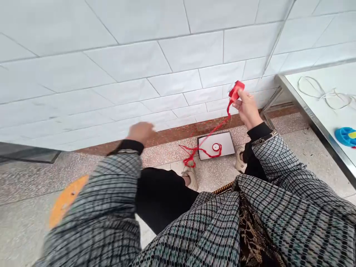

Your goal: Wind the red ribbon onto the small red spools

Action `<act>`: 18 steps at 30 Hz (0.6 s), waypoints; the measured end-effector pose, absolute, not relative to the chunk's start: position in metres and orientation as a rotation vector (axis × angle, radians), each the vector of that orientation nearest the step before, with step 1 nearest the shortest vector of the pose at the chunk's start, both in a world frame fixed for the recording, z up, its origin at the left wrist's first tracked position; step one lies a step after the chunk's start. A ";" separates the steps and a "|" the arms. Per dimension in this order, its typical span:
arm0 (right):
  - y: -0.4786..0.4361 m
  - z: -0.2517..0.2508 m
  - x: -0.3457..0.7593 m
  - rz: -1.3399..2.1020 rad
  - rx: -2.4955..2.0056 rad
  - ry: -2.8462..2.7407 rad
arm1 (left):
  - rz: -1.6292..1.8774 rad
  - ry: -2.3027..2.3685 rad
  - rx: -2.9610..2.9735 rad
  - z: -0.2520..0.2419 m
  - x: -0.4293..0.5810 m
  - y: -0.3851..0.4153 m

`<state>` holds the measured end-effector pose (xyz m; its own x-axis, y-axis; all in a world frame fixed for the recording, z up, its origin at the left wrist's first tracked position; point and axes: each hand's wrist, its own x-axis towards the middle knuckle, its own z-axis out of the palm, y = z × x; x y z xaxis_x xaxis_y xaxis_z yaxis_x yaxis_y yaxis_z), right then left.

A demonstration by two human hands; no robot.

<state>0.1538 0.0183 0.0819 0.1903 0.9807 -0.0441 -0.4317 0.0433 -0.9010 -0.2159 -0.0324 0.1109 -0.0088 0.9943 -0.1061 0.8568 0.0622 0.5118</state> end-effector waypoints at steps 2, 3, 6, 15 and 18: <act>0.012 0.080 0.130 1.325 -0.971 -0.784 | 0.465 1.878 1.775 0.081 -0.185 -0.021; 0.009 0.081 0.119 1.355 -0.971 -0.827 | 0.565 1.772 1.721 0.067 -0.166 -0.017; 0.005 0.084 0.093 1.364 -0.932 -1.064 | 1.028 1.219 1.459 0.041 -0.111 -0.010; 0.033 0.080 0.061 0.925 -0.980 -1.522 | 1.478 0.946 1.075 0.047 -0.074 -0.002; 0.039 0.074 0.053 0.848 -1.013 -1.550 | 1.527 0.936 1.029 0.037 -0.074 0.002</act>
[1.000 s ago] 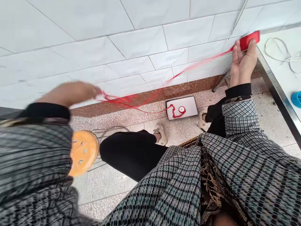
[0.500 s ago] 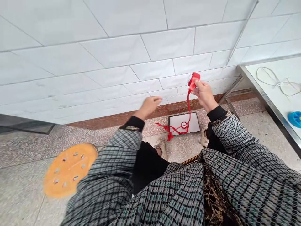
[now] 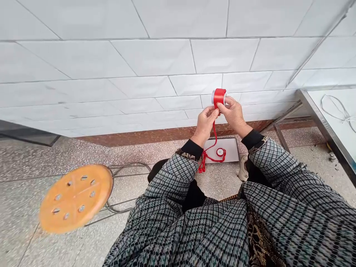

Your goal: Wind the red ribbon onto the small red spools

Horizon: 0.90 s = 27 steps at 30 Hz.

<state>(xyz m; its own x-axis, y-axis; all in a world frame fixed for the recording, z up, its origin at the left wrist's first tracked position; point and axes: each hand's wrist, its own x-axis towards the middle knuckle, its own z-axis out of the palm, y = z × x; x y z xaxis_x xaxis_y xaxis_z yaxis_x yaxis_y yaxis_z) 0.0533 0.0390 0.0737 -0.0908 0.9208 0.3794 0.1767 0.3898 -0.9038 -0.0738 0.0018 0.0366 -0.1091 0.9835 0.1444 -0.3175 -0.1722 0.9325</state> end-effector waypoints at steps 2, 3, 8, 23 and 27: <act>0.040 0.071 0.048 0.875 -1.044 -1.532 | 1.590 0.995 1.014 0.028 -0.074 0.003; 0.040 0.070 0.045 0.911 -1.056 -1.509 | 1.617 1.041 1.012 0.024 -0.074 0.003; 0.035 0.065 0.034 1.085 -1.037 -1.313 | 1.666 1.236 1.018 0.018 -0.077 -0.002; 0.023 0.055 0.031 1.286 -1.019 -1.085 | 1.635 1.418 1.181 0.021 -0.071 -0.003; 0.021 0.056 0.029 1.354 -1.106 -1.037 | 1.625 1.728 1.617 0.019 -0.077 -0.003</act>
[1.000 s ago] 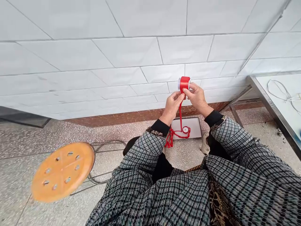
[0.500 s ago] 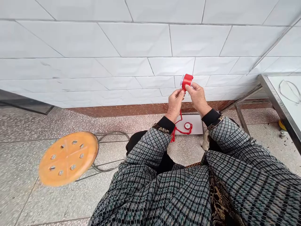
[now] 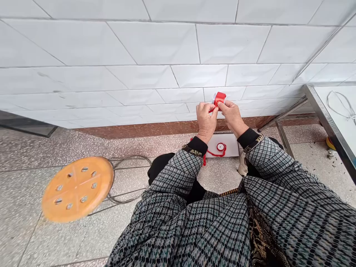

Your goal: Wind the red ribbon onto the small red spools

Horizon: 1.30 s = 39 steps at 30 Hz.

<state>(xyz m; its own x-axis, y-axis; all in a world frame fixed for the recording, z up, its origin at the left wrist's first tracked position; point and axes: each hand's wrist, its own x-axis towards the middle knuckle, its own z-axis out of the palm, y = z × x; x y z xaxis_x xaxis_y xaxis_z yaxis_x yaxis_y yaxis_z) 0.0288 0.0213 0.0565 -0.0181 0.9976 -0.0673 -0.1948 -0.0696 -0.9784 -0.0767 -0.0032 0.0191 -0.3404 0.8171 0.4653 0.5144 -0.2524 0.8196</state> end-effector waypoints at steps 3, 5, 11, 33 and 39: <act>0.020 0.057 0.026 1.364 -1.163 -1.016 | 1.537 1.793 1.763 0.017 -0.079 -0.004; 0.018 0.058 0.024 1.366 -1.178 -1.001 | 1.551 1.752 1.712 0.016 -0.078 -0.004; 0.013 0.063 0.028 1.536 -1.286 -0.801 | 1.537 1.430 1.222 0.013 -0.066 -0.007; 0.027 0.053 0.059 1.856 -1.188 -0.569 | 1.381 1.490 1.262 0.010 -0.072 -0.009; 0.030 0.062 0.067 1.965 -1.173 -0.606 | 1.382 1.347 1.081 0.006 -0.078 -0.005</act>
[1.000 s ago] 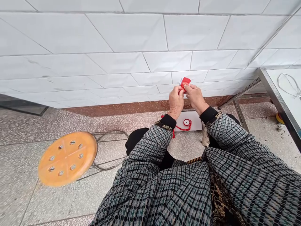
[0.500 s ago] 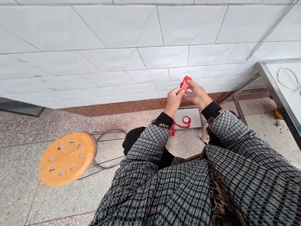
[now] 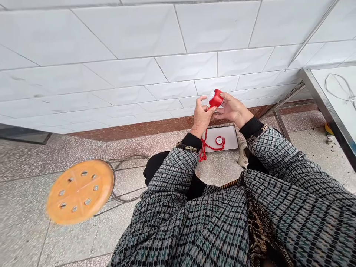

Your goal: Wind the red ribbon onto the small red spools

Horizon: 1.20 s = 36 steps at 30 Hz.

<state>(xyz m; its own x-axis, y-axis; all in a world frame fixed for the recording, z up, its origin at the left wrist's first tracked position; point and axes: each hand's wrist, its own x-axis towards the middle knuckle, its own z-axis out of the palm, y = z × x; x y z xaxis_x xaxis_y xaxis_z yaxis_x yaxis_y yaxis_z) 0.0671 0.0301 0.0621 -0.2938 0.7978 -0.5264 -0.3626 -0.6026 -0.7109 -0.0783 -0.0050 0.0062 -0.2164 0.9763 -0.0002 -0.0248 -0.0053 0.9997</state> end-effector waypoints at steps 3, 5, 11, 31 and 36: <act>0.029 0.069 0.073 2.010 -1.190 -0.608 | 1.282 1.186 1.066 0.009 -0.089 -0.004; 0.027 0.071 0.077 2.039 -1.214 -0.650 | 1.211 1.134 1.115 0.012 -0.096 -0.005; 0.025 0.066 0.091 2.134 -1.235 -0.759 | 1.117 1.097 1.194 0.012 -0.101 -0.006; 0.008 0.058 0.071 1.583 -1.263 -0.871 | 1.217 1.040 0.994 0.003 -0.064 -0.014; 0.015 0.058 0.075 1.730 -1.295 -0.754 | 1.191 1.023 1.002 0.001 -0.067 -0.013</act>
<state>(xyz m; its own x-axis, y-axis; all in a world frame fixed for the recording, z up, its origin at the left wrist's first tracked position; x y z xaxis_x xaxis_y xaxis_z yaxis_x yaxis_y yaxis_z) 0.0745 0.0152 0.0582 -0.1269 0.8784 -0.4608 -0.2607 -0.4777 -0.8389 -0.0668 -0.0132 0.0014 0.0855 0.9929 -0.0829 -0.2320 0.1008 0.9675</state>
